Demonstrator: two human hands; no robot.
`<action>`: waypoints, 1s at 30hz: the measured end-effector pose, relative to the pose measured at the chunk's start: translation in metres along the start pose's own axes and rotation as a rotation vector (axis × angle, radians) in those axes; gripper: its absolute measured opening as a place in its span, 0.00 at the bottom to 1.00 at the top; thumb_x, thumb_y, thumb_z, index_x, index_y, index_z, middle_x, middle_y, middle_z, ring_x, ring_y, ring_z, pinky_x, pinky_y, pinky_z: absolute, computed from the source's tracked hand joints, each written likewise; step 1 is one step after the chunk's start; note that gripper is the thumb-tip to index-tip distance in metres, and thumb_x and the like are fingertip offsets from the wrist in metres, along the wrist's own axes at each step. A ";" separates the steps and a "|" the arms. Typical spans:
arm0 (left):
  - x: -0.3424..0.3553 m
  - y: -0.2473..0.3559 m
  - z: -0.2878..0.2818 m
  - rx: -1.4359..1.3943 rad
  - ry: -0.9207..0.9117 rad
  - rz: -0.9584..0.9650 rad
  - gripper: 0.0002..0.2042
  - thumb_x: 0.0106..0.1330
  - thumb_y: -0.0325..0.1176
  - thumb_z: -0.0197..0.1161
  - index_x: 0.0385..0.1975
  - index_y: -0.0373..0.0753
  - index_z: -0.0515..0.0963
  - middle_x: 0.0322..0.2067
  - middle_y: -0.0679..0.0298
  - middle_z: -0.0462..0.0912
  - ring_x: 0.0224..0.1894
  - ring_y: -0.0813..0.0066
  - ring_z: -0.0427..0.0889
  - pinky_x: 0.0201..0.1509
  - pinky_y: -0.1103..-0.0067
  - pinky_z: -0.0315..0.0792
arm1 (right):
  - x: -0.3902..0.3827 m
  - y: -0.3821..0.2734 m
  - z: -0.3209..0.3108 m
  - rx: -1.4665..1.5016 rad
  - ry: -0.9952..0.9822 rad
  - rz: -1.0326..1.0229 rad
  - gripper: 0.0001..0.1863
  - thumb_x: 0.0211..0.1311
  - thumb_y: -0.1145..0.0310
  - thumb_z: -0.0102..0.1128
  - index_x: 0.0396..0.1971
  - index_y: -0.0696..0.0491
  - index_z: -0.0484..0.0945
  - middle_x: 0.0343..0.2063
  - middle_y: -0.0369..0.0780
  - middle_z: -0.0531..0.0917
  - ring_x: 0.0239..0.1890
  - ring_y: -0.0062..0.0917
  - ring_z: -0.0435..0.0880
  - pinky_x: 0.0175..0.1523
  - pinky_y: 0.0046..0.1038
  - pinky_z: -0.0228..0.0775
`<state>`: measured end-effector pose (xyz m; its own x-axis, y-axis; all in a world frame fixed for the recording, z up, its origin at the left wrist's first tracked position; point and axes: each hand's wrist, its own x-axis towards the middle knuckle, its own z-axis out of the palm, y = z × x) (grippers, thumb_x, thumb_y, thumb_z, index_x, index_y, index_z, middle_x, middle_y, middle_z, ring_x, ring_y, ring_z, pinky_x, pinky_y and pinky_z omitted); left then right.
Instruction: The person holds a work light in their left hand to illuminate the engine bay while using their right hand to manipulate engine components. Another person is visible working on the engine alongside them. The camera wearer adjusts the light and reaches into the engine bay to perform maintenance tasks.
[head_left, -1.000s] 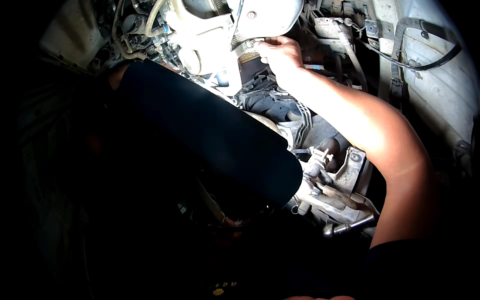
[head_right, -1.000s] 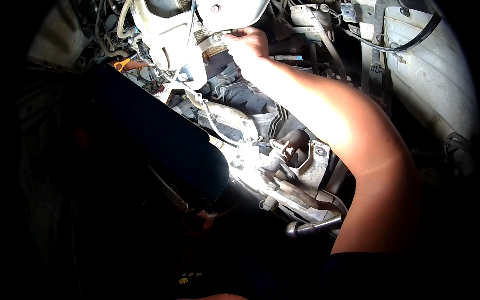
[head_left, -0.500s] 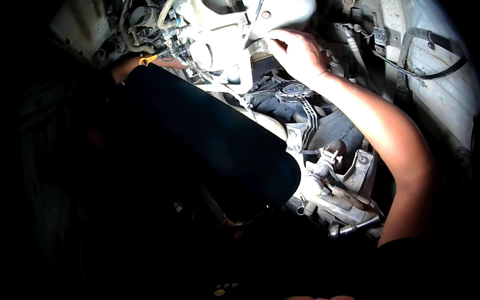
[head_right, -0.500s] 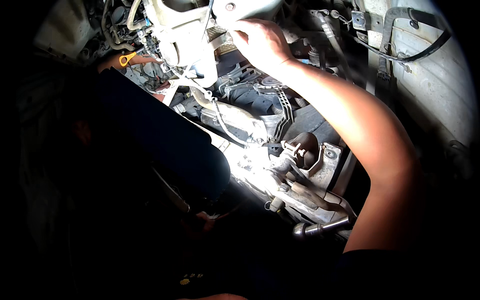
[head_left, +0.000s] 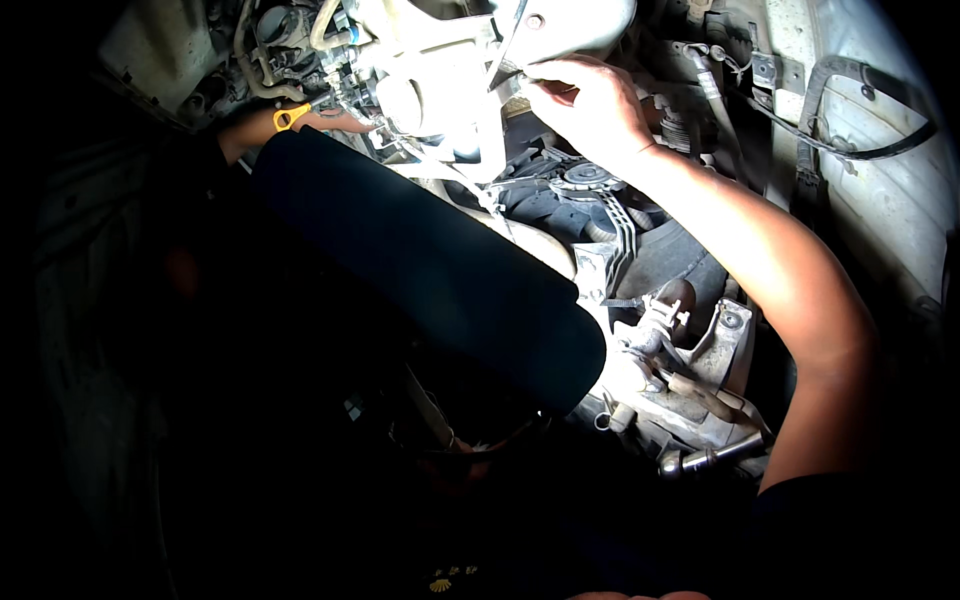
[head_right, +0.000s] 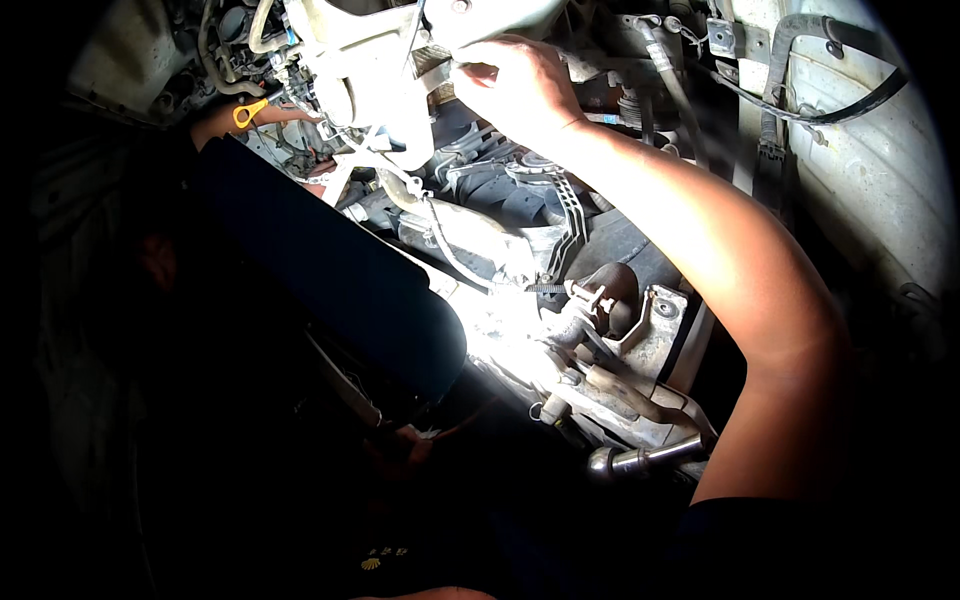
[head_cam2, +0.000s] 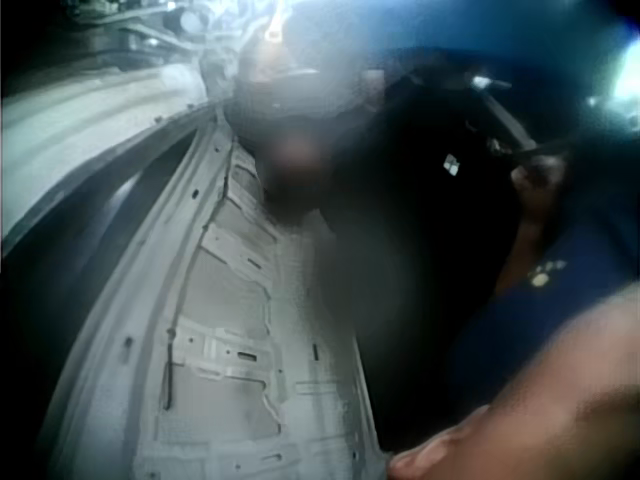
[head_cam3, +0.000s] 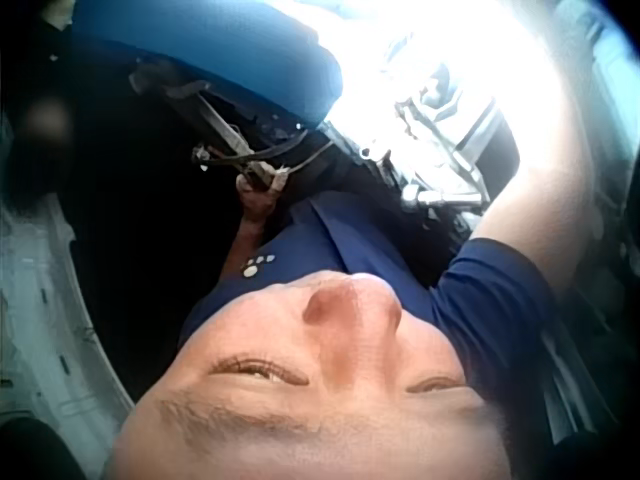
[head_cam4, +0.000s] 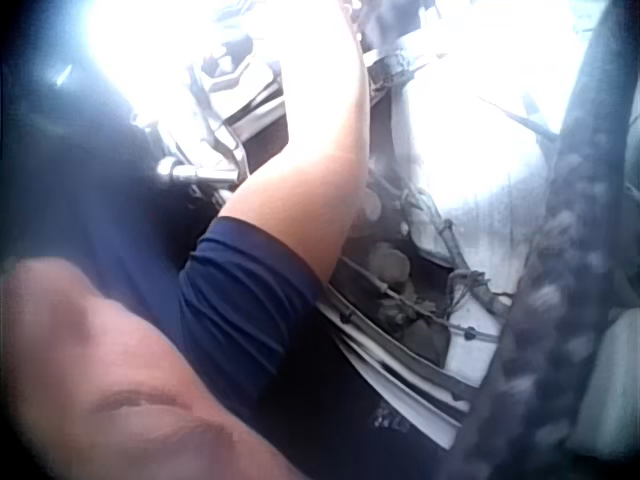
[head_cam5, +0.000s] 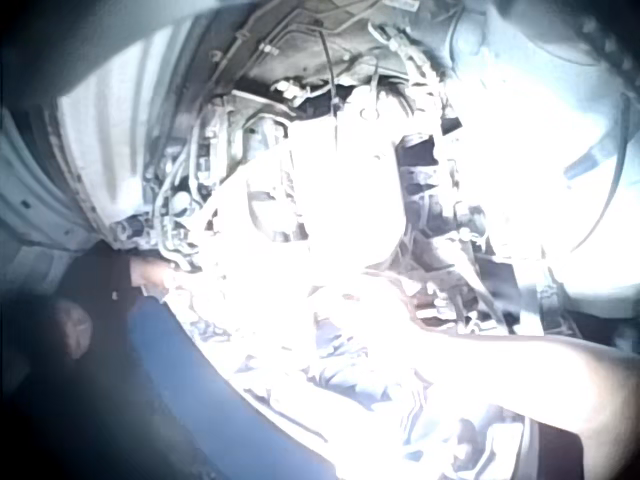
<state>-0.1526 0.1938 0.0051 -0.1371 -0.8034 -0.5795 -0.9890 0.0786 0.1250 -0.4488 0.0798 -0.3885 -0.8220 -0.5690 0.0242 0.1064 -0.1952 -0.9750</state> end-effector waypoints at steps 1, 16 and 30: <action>0.000 -0.001 0.000 0.011 -0.004 -0.001 0.10 0.59 0.29 0.76 0.21 0.39 0.79 0.22 0.71 0.80 0.26 0.81 0.79 0.33 0.79 0.73 | 0.000 0.001 0.001 0.008 0.023 -0.023 0.08 0.63 0.70 0.70 0.41 0.54 0.88 0.39 0.43 0.91 0.41 0.35 0.92 0.48 0.32 0.84; -0.005 -0.013 0.004 0.014 0.020 0.046 0.10 0.58 0.29 0.78 0.26 0.41 0.79 0.25 0.70 0.81 0.29 0.80 0.81 0.35 0.78 0.75 | -0.008 -0.003 0.009 0.050 0.056 0.103 0.11 0.65 0.67 0.71 0.44 0.54 0.87 0.35 0.41 0.92 0.34 0.27 0.92 0.41 0.29 0.82; -0.001 0.004 0.006 0.000 0.038 0.073 0.10 0.58 0.29 0.78 0.27 0.40 0.79 0.24 0.70 0.82 0.27 0.80 0.82 0.33 0.78 0.75 | -0.016 -0.006 0.016 0.305 -0.103 0.400 0.14 0.73 0.69 0.65 0.51 0.61 0.84 0.36 0.40 0.90 0.39 0.18 0.89 0.45 0.21 0.80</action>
<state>-0.1570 0.1986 0.0009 -0.2063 -0.8171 -0.5383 -0.9765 0.1372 0.1659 -0.4277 0.0770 -0.3795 -0.6257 -0.7195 -0.3014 0.5724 -0.1610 -0.8040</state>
